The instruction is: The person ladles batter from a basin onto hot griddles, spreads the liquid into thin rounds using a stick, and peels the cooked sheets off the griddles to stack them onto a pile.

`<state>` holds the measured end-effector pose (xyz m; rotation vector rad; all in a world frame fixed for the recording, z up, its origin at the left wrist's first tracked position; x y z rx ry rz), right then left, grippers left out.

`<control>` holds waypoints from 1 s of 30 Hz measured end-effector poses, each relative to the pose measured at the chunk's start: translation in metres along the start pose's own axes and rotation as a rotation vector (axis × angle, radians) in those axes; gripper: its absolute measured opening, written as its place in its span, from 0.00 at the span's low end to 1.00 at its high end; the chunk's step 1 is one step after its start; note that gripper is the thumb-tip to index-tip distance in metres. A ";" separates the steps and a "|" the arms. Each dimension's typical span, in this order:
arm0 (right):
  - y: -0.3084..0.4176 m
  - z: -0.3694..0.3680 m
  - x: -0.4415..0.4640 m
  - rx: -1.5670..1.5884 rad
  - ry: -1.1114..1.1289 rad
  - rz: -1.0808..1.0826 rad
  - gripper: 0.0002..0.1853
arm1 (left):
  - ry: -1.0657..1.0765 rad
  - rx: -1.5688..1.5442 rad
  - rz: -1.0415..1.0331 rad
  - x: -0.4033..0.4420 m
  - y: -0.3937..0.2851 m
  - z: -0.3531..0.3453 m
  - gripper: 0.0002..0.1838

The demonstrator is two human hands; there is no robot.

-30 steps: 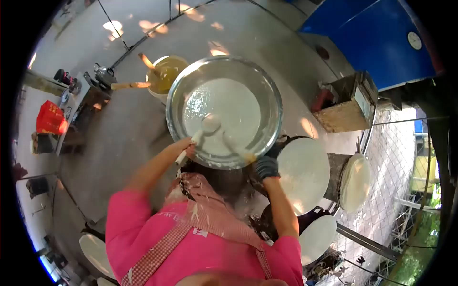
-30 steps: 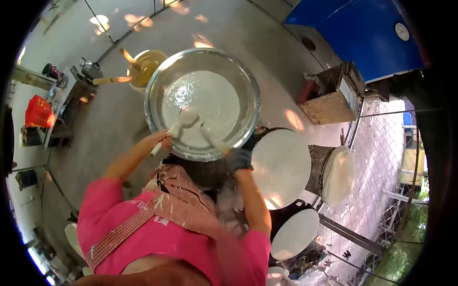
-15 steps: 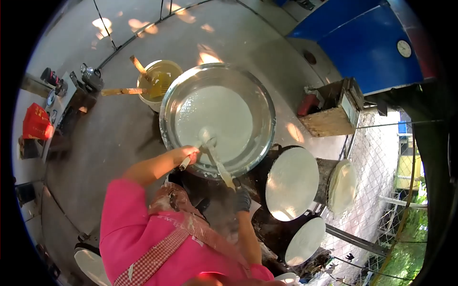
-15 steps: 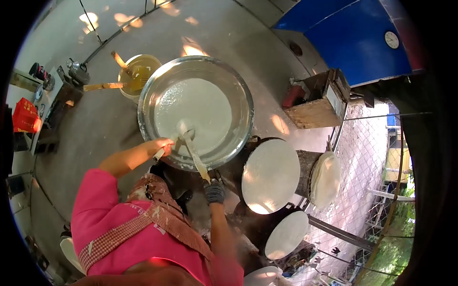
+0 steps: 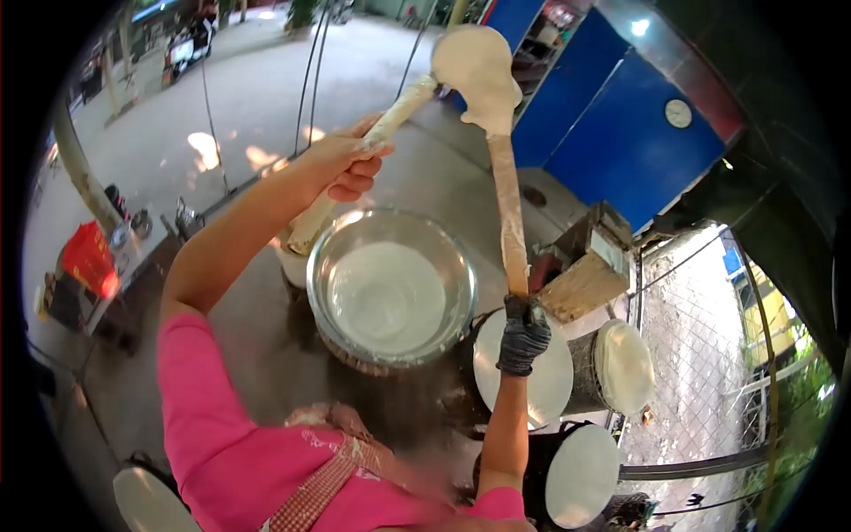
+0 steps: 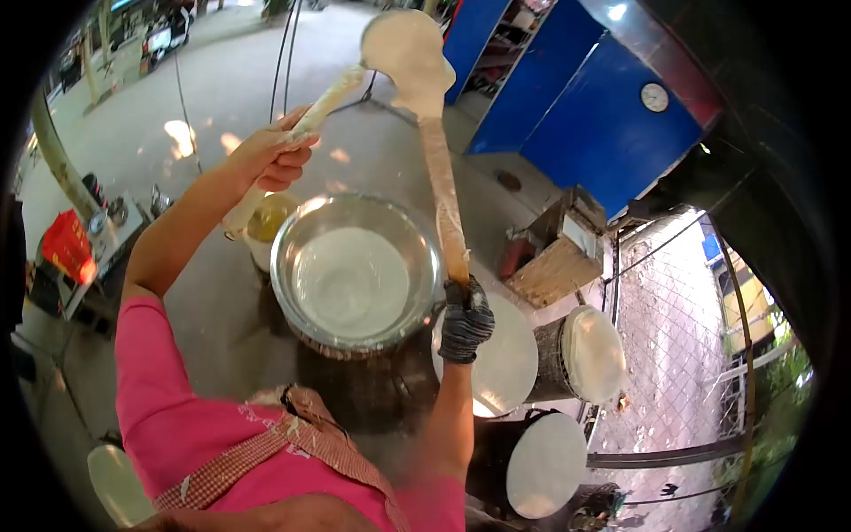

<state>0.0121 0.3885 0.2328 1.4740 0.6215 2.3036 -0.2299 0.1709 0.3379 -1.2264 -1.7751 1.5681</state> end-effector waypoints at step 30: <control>0.240 0.391 -0.608 -1.136 0.047 -1.331 0.15 | 1.154 -0.691 2.243 -0.205 0.478 -0.523 0.18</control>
Point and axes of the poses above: each hand's wrist, its own x-axis towards the middle knuckle, its own z-axis out of the back of the hand, y = z × x, the point moved 6 cm from there along x, towards the middle knuckle, and after that the axes turned 11 degrees about z, right-handed, at the moved point
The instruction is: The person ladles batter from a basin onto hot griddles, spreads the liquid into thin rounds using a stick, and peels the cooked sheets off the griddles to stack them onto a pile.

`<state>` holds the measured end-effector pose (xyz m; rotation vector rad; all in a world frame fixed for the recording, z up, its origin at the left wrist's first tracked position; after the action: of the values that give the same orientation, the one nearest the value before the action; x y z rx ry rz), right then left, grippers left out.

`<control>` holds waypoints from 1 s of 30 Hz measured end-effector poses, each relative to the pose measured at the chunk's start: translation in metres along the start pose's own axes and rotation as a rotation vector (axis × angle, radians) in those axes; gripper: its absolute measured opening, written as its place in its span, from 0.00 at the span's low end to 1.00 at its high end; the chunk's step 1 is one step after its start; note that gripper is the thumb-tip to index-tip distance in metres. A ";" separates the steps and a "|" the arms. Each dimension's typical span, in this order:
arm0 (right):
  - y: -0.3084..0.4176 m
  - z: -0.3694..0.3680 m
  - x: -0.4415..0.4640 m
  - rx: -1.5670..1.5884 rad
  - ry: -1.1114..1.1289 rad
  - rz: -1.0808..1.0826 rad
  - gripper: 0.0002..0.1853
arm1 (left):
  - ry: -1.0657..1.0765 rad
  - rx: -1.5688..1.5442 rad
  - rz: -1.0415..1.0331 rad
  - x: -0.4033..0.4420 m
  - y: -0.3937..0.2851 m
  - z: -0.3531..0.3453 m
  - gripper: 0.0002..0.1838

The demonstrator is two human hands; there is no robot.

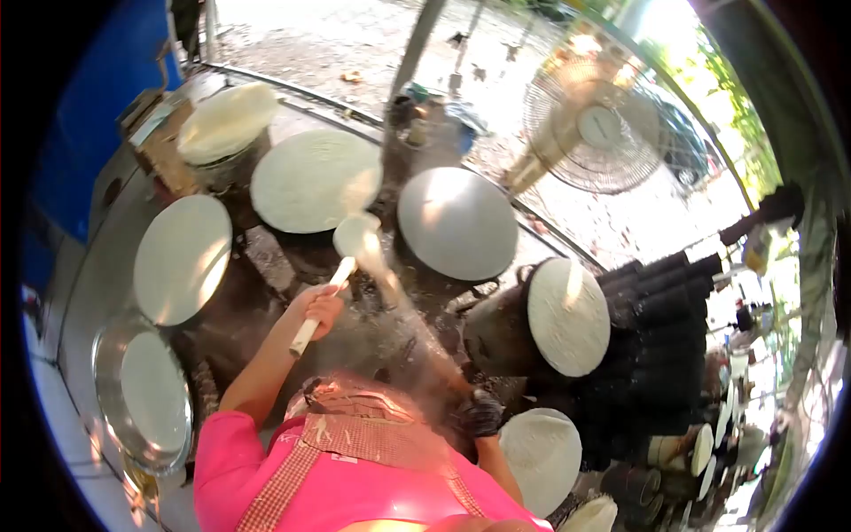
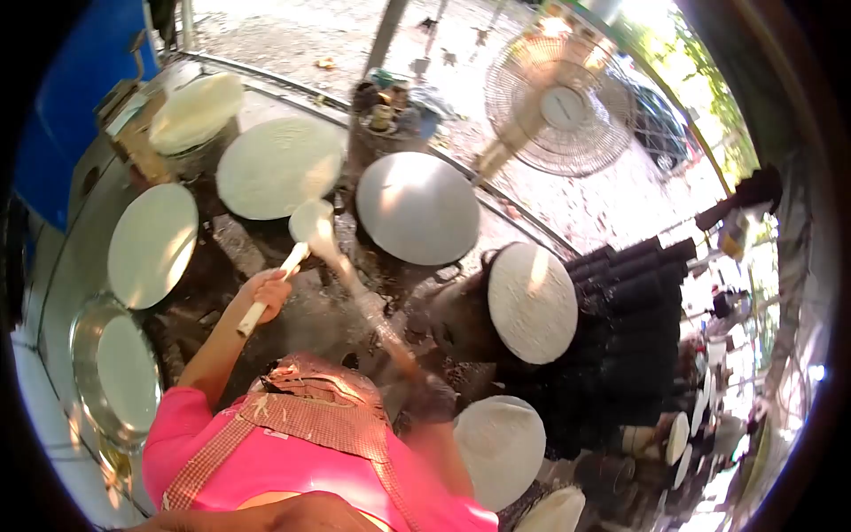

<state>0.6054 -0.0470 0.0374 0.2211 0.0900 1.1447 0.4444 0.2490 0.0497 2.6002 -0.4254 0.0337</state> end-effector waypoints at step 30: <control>-0.196 -0.110 0.258 0.533 -0.610 -0.689 0.12 | -0.541 2.321 -1.075 0.213 -0.237 -0.114 0.33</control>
<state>0.8669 0.1244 -0.1024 0.9266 -0.0712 0.3134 0.7249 0.4372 0.0588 4.1598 2.3561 -1.2051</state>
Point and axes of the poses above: each hand's wrist, its own x-axis towards the middle knuckle, its own z-axis out of the back of the hand, y = z × x, the point moved 6 cm from there along x, towards the middle knuckle, and after that the axes turned 11 degrees about z, right-handed, at the moved point
